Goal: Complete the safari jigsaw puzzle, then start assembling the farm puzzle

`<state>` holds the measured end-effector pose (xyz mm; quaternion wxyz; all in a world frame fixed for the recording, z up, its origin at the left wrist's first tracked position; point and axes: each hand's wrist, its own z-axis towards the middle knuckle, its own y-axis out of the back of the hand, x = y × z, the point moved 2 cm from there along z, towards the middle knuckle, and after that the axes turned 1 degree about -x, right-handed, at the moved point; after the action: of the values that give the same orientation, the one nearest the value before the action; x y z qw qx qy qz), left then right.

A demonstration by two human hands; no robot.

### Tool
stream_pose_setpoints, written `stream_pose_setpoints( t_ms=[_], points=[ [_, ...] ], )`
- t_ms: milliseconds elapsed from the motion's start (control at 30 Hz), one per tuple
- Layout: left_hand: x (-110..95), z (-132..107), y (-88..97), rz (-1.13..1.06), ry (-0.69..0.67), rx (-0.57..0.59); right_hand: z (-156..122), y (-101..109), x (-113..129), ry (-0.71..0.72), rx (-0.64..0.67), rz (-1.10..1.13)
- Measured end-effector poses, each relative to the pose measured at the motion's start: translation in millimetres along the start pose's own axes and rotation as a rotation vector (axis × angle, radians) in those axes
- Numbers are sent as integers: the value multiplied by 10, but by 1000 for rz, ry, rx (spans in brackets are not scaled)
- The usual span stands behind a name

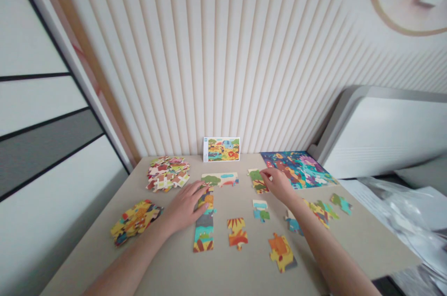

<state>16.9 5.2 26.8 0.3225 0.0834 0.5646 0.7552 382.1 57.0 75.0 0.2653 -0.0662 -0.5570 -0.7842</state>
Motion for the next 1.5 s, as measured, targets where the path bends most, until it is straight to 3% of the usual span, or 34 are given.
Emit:
stream_pose_setpoints(
  t_ms=[200,400,667,1000,1167,1233,1367,1500],
  points=[
    [2,-9,23,-3,-14,-11,-321,-180,-195,126,105,-27],
    [67,-29,35,59,-3,10,-339,-161,-234,110,174,-68],
    [73,-31,46,81,-8,-18,-364,-147,-311,78,156,-71],
    [10,24,49,94,-24,-62,-333,15,-144,100,-33,18],
    [15,15,49,105,-23,-44,-389,408,-201,-107,-378,68],
    [23,7,29,96,-12,-45,-511,599,-229,-161,-407,18],
    [55,-5,-25,77,11,-52,-931,795,-276,-125,-118,-177],
    [73,-8,-49,79,5,-44,-1333,731,-398,-141,190,-271]
  ],
)
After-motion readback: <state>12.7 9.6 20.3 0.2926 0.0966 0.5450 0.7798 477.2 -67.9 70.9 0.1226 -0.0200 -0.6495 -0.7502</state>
